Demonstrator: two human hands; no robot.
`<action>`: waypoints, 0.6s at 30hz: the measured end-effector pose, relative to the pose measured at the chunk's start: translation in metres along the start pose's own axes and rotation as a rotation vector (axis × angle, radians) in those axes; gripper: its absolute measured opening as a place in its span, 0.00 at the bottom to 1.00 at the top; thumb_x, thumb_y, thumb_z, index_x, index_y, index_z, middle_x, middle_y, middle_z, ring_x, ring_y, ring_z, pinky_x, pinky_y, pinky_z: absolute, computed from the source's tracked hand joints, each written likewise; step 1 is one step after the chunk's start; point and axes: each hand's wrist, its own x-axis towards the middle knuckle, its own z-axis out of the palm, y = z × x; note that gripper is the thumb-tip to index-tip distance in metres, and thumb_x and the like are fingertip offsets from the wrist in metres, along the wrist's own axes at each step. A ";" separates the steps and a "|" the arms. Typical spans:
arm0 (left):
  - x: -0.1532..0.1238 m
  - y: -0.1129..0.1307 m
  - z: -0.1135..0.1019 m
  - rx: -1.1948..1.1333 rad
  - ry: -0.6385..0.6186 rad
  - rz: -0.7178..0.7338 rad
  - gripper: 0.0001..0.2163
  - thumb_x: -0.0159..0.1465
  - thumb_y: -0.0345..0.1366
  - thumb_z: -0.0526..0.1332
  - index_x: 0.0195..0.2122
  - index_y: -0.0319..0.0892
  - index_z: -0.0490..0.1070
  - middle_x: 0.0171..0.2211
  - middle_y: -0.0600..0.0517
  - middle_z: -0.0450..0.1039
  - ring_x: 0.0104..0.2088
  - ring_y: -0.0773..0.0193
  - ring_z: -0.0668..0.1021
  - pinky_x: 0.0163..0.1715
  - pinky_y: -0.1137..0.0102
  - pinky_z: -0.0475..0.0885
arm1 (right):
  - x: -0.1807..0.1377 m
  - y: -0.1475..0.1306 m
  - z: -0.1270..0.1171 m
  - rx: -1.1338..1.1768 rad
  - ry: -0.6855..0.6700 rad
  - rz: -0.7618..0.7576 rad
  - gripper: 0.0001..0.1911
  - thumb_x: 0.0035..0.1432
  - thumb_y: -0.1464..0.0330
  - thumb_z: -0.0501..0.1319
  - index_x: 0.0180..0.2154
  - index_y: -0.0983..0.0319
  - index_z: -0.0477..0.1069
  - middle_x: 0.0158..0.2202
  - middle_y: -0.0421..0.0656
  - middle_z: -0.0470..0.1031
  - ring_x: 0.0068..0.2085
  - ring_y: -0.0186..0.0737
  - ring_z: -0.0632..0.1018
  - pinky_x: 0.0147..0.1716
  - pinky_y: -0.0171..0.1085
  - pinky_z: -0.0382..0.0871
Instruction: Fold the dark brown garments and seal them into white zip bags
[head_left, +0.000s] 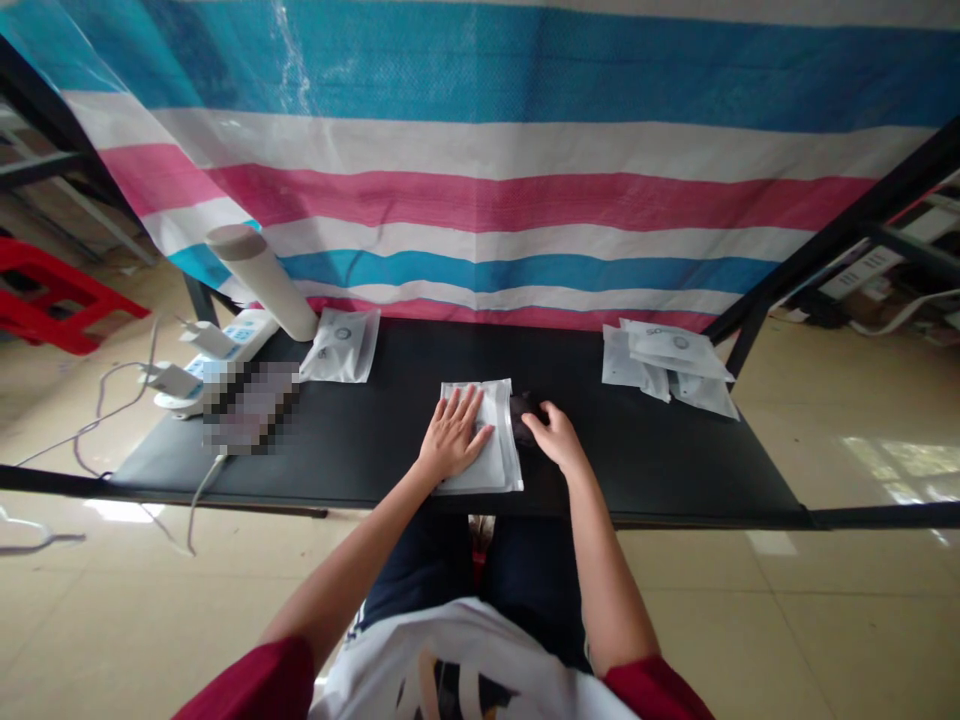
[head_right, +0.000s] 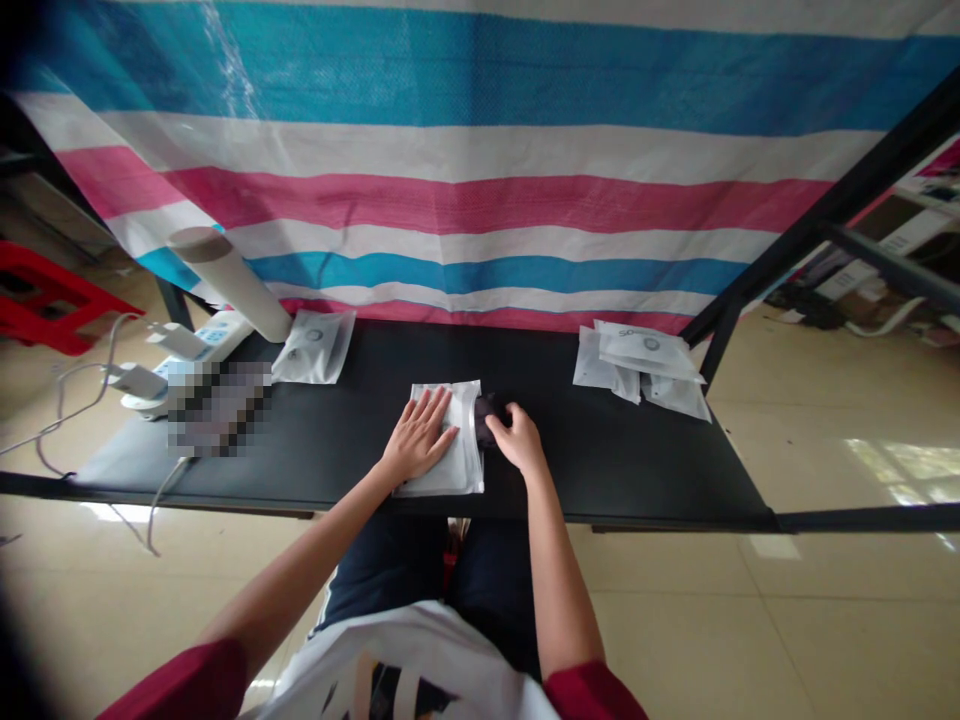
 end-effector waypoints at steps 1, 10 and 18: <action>0.000 0.001 -0.002 0.000 -0.015 0.010 0.30 0.70 0.53 0.46 0.71 0.48 0.47 0.70 0.50 0.49 0.70 0.47 0.52 0.67 0.50 0.51 | -0.001 0.006 -0.009 0.069 0.038 0.025 0.15 0.53 0.57 0.62 0.36 0.61 0.72 0.34 0.44 0.77 0.36 0.45 0.77 0.34 0.37 0.67; 0.003 -0.001 0.001 -0.156 -0.028 0.008 0.29 0.67 0.55 0.51 0.67 0.51 0.56 0.69 0.50 0.55 0.69 0.43 0.52 0.66 0.45 0.48 | -0.009 -0.013 -0.022 0.588 0.043 0.122 0.19 0.47 0.52 0.67 0.27 0.61 0.69 0.26 0.39 0.73 0.30 0.38 0.72 0.28 0.34 0.62; -0.006 -0.026 -0.003 -0.711 0.235 -0.061 0.38 0.63 0.51 0.60 0.69 0.43 0.46 0.65 0.39 0.59 0.65 0.48 0.64 0.64 0.52 0.59 | -0.001 -0.012 0.006 0.454 -0.033 -0.007 0.21 0.52 0.50 0.64 0.29 0.63 0.73 0.25 0.39 0.71 0.29 0.36 0.70 0.29 0.34 0.61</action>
